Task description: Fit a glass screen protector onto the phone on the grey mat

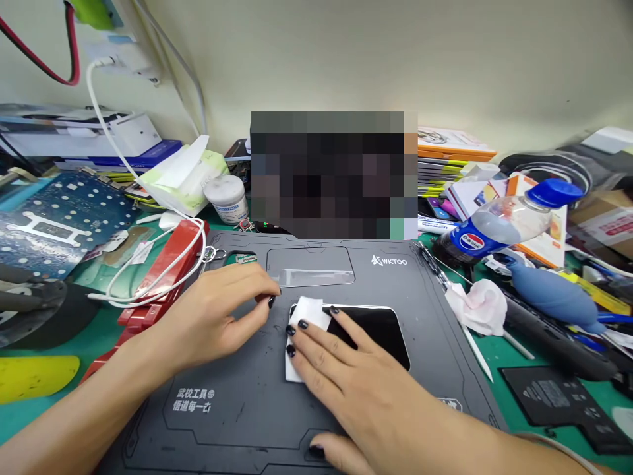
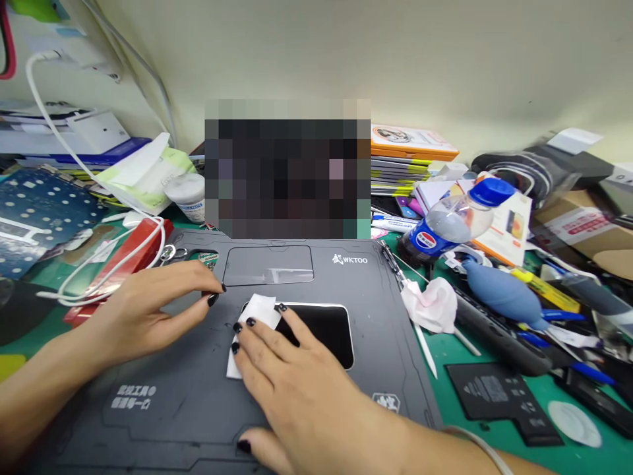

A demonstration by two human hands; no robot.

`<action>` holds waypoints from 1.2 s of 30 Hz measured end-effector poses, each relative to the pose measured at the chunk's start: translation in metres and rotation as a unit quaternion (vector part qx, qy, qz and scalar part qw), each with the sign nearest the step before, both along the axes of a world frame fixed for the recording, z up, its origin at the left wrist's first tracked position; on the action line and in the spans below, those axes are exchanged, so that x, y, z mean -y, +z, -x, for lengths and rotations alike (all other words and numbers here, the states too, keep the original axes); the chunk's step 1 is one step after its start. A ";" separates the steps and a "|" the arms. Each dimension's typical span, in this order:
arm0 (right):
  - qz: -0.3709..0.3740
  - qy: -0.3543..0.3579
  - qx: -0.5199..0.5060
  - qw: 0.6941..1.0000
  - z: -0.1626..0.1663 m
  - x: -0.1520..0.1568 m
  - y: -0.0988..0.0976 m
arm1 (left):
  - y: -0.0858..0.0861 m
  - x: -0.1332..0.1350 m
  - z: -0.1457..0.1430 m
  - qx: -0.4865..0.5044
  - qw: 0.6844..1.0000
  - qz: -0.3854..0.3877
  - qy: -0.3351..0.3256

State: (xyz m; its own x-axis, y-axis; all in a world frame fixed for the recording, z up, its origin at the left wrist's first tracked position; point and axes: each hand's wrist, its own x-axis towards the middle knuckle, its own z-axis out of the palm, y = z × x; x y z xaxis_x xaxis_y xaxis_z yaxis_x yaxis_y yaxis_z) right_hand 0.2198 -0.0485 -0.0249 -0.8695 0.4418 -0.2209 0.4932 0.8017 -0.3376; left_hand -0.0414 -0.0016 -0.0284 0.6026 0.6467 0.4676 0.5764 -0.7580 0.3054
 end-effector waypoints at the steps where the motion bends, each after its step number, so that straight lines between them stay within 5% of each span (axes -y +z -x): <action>1: 0.008 0.008 -0.002 1.000 0.001 0.001 0.001 | 0.000 0.000 0.000 0.001 1.000 -0.001 -0.001; 12: -0.013 -0.076 -0.016 0.997 -0.007 -0.015 -0.008 | 0.001 0.001 -0.001 -0.001 1.000 -0.008 -0.002; 19: 0.041 -0.007 -0.040 0.998 -0.002 -0.008 -0.006 | 0.000 0.000 -0.001 -0.004 1.000 -0.011 -0.001; 25: 0.007 -0.076 -0.018 0.997 -0.008 -0.015 -0.007 | 0.000 0.000 -0.001 -0.002 1.000 -0.008 -0.004; 30: 0.048 -0.031 -0.007 0.998 -0.005 -0.011 -0.003 | 0.000 0.001 -0.001 -0.010 1.000 -0.007 -0.003; 36: 0.008 -0.063 -0.015 0.998 -0.005 -0.014 -0.006 | 0.000 0.001 -0.001 -0.015 1.000 -0.005 -0.008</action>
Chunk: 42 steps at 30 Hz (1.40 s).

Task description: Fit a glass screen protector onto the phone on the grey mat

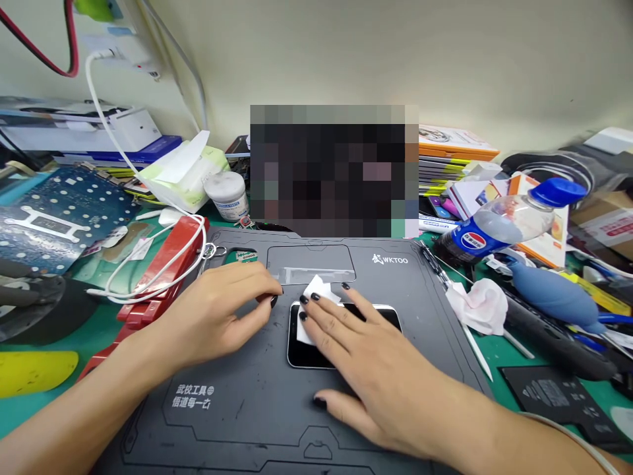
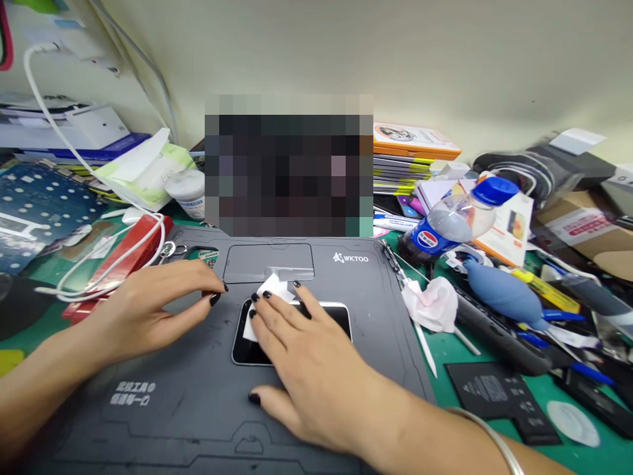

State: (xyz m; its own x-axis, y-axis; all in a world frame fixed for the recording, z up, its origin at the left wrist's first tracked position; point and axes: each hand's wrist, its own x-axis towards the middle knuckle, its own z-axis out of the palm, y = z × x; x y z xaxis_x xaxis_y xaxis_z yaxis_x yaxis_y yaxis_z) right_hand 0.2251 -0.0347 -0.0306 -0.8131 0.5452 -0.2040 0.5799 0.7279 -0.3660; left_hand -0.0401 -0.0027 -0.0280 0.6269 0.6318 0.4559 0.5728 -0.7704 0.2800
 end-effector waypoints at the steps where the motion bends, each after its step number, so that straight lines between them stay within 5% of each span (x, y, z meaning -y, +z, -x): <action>1: 0.005 0.010 -0.004 1.000 0.000 0.000 0.000 | 0.000 0.000 0.000 0.000 1.000 0.001 -0.001; 14: 0.025 0.044 0.004 0.999 0.002 0.003 0.009 | 0.000 -0.001 0.001 -0.015 1.000 0.002 0.003; 28: -0.066 0.024 -0.022 0.997 0.000 0.001 -0.003 | -0.001 0.000 0.000 -0.012 1.000 0.003 0.003; 42: -0.072 0.030 -0.010 0.997 0.001 -0.003 0.001 | -0.001 0.000 0.000 -0.016 1.000 0.012 0.004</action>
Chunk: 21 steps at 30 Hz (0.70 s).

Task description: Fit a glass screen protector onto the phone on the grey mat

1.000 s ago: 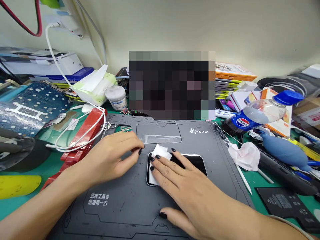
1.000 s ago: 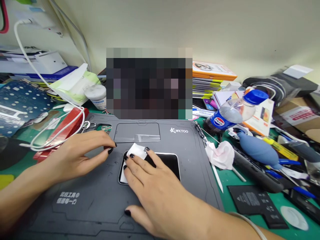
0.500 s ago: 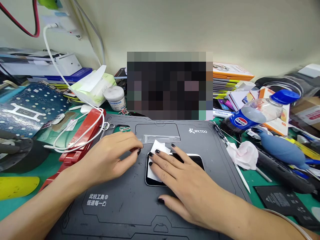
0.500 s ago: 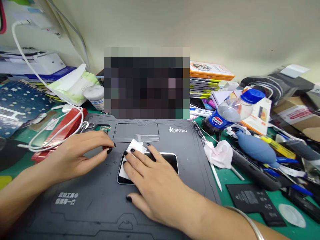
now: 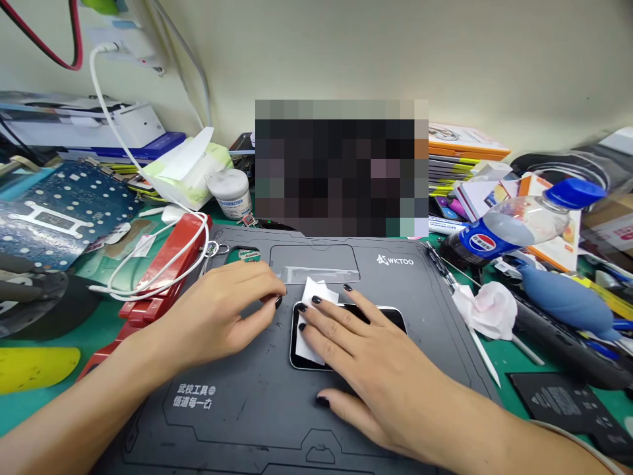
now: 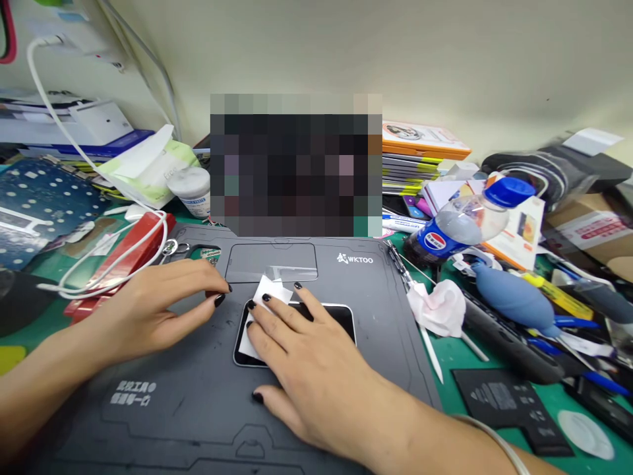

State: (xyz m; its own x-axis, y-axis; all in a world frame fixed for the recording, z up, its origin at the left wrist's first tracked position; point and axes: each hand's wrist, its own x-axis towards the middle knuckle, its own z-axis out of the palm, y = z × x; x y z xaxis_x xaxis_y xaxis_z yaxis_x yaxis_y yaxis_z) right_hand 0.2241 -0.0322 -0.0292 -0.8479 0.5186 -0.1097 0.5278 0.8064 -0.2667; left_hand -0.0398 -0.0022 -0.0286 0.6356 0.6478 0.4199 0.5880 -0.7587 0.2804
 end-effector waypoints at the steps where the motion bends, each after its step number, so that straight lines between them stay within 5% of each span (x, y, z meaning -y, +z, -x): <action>1: 0.002 0.002 0.001 1.000 0.000 0.000 0.000 | 0.000 0.000 0.000 0.000 1.000 -0.001 -0.001; 12: -0.145 -0.014 -0.043 0.988 -0.004 0.016 -0.001 | -0.003 0.000 0.002 0.006 1.000 -0.004 0.000; 17: -0.101 0.043 -0.018 0.994 -0.003 0.016 -0.001 | -0.002 0.000 0.002 0.001 1.000 -0.007 -0.005; 21: -0.114 0.011 0.003 0.993 -0.001 0.016 -0.007 | -0.003 0.000 0.002 0.004 1.000 -0.005 -0.003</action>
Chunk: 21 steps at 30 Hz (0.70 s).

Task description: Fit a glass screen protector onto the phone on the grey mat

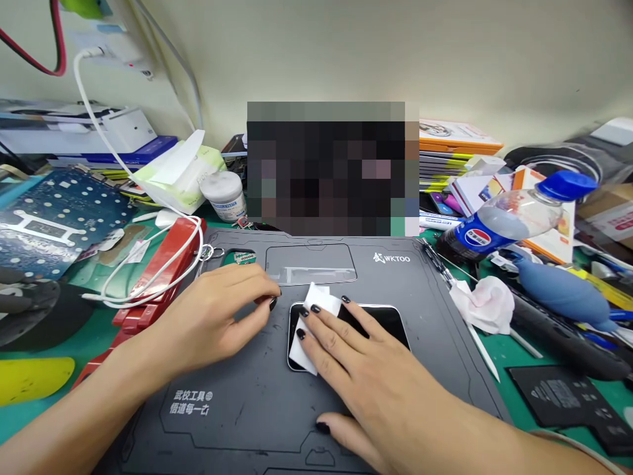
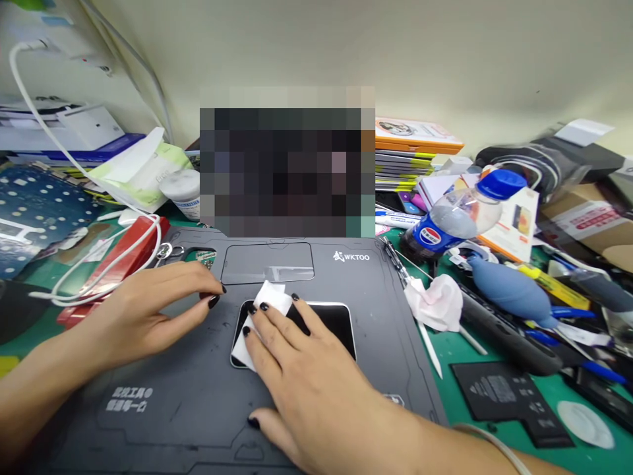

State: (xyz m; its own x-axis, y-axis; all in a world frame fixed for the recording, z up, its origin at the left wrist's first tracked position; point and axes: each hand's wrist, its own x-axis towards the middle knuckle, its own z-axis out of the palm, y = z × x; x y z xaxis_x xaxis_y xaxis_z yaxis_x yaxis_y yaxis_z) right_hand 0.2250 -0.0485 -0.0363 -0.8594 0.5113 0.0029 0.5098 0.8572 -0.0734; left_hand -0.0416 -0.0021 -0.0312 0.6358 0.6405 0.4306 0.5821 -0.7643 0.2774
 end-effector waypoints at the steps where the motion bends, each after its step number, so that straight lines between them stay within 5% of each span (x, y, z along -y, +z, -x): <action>1: -0.014 -0.010 -0.001 1.000 0.000 0.001 -0.001 | 0.000 0.000 0.000 0.003 1.000 -0.001 0.003; 11: -0.024 -0.015 -0.006 1.000 -0.005 0.003 0.011 | 0.002 -0.002 0.001 -0.004 1.000 -0.001 0.005; 21: 0.119 -0.009 0.036 0.992 0.003 -0.004 0.011 | 0.001 -0.001 0.001 -0.005 1.000 0.010 0.000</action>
